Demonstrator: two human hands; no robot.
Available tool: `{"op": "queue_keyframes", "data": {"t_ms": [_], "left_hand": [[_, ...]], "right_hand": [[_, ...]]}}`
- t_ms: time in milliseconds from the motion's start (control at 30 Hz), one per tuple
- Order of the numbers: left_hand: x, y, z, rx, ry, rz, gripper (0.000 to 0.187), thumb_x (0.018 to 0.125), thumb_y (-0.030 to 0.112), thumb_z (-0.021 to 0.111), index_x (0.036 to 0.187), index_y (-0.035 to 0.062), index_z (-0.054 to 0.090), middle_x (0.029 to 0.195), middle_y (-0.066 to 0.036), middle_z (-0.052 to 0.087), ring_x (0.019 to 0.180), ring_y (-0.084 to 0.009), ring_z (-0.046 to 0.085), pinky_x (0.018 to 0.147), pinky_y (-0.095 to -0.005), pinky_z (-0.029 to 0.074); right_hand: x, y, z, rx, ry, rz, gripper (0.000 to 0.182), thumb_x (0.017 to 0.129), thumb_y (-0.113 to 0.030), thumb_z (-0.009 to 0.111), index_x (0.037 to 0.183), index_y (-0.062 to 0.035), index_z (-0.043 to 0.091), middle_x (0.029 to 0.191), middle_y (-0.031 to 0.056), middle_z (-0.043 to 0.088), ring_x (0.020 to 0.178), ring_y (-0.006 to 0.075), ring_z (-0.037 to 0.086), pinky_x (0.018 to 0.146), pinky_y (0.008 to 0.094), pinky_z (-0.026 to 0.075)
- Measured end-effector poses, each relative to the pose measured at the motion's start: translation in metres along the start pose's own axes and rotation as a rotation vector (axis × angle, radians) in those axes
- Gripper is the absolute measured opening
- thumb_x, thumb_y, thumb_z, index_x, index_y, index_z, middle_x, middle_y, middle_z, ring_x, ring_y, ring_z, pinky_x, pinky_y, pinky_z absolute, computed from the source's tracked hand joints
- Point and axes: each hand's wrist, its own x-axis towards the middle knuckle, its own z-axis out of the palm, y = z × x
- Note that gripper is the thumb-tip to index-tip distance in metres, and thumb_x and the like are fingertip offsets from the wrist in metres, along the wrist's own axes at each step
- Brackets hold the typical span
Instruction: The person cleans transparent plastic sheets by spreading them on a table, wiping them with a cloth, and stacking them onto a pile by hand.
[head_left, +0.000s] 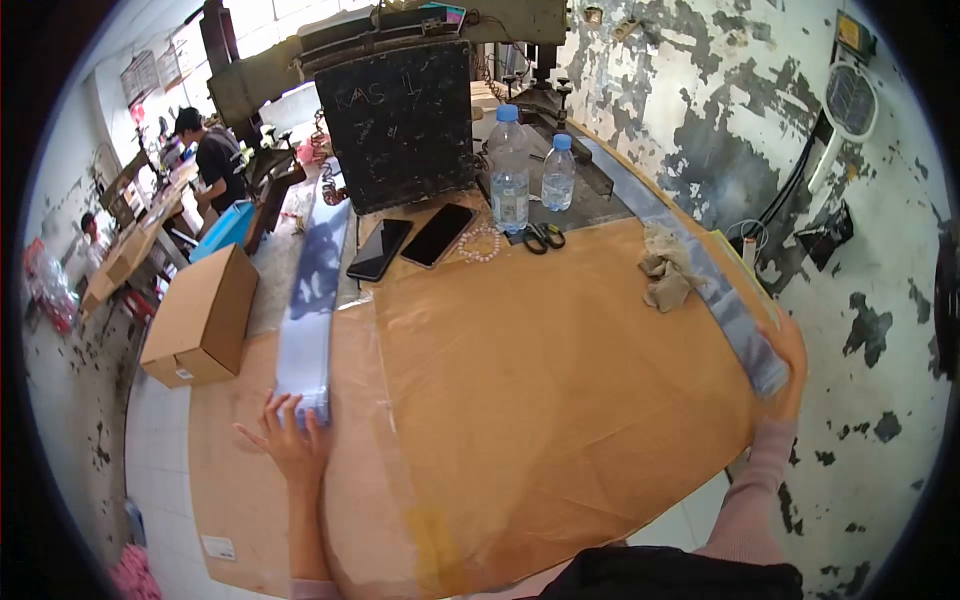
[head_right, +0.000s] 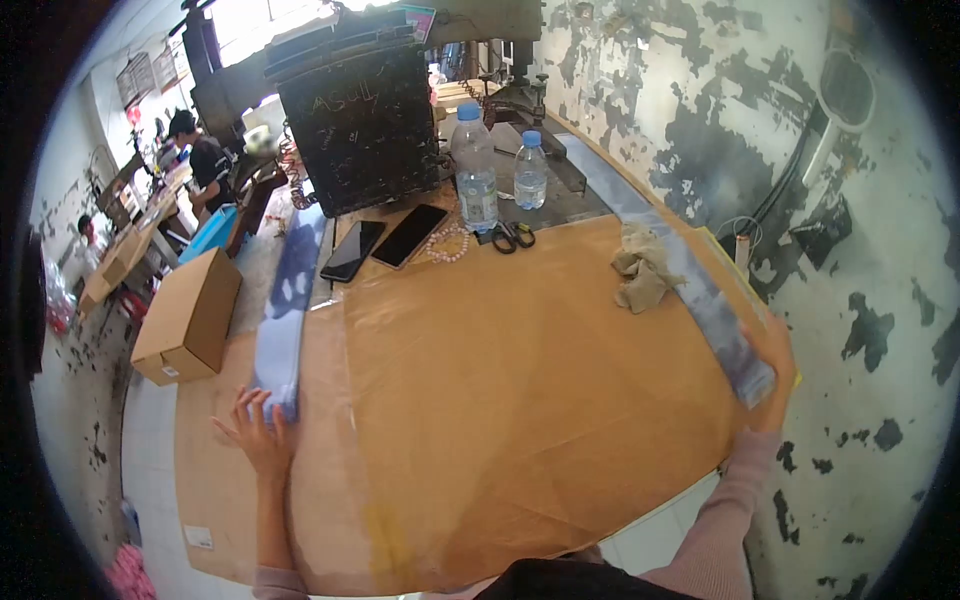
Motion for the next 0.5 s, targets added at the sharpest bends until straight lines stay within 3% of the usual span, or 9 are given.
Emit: {"op": "queue_keyframes", "data": {"t_ms": [67, 133, 267, 333, 433, 500], "left_hand": [[-0.003, -0.003, 0.001, 0.008, 0.055, 0.015, 0.018, 0.084, 0.016, 0.054, 0.102, 0.0153, 0.056, 0.113, -0.004, 0.051, 0.122, -0.0242, 0.041, 0.104, -0.0605, -0.002], [-0.003, -0.003, 0.005, 0.018, 0.084, 0.034, 0.016, 0.083, 0.012, 0.055, 0.099, 0.0157, 0.056, 0.113, -0.004, 0.051, 0.122, -0.0247, 0.042, 0.105, -0.0603, 0.0], [-0.002, 0.009, 0.001, 0.031, 0.088, 0.079, 0.018, 0.078, 0.004, 0.056, 0.093, 0.0153, 0.057, 0.112, -0.004, 0.051, 0.121, -0.0259, 0.042, 0.104, -0.0612, 0.003], [-0.004, 0.011, -0.001, 0.044, 0.084, 0.111, 0.018, 0.077, 0.003, 0.057, 0.091, 0.0148, 0.056, 0.112, -0.004, 0.051, 0.121, -0.0261, 0.042, 0.104, -0.0617, 0.003], [-0.005, 0.037, -0.025, 0.069, 0.058, 0.207, 0.018, 0.075, 0.001, 0.057, 0.088, 0.0147, 0.056, 0.11, -0.004, 0.051, 0.121, -0.0256, 0.042, 0.105, -0.0629, 0.002], [-0.011, 0.035, -0.035, 0.098, 0.048, 0.285, 0.019, 0.074, 0.0, 0.058, 0.086, 0.0148, 0.057, 0.109, -0.004, 0.051, 0.12, -0.0251, 0.043, 0.105, -0.0637, 0.003]], "right_hand": [[-0.031, 0.017, -0.017, -0.012, -0.069, 0.167, 0.052, 0.073, -0.034, 0.069, 0.111, -0.0015, 0.056, 0.1, 0.0197, 0.061, 0.099, 0.0284, 0.056, 0.081, 0.0395, 0.044], [-0.047, 0.032, -0.005, -0.334, -0.077, 0.145, 0.053, 0.072, -0.034, 0.071, 0.108, 0.0019, 0.056, 0.093, 0.0164, 0.059, 0.096, 0.0298, 0.055, 0.081, 0.0391, 0.044], [-0.055, 0.072, 0.023, -0.115, 0.235, 0.072, 0.046, 0.071, -0.03, 0.071, 0.1, 0.003, 0.056, 0.094, 0.0139, 0.055, 0.092, 0.0317, 0.054, 0.079, 0.0383, 0.043], [-0.049, 0.061, 0.024, -0.081, 0.328, 0.028, 0.039, 0.072, -0.027, 0.069, 0.095, 0.0024, 0.056, 0.099, 0.0153, 0.053, 0.092, 0.0322, 0.053, 0.079, 0.0383, 0.043], [-0.044, 0.029, 0.018, -0.456, 0.409, -0.021, 0.029, 0.074, -0.021, 0.067, 0.09, 0.0015, 0.056, 0.091, 0.0152, 0.058, 0.088, 0.0312, 0.056, 0.077, 0.0394, 0.044], [-0.032, 0.016, 0.007, -0.497, 0.316, 0.124, 0.022, 0.076, -0.018, 0.064, 0.084, 0.0009, 0.057, 0.078, 0.0139, 0.059, 0.076, 0.0293, 0.058, 0.07, 0.0387, 0.046]]}}
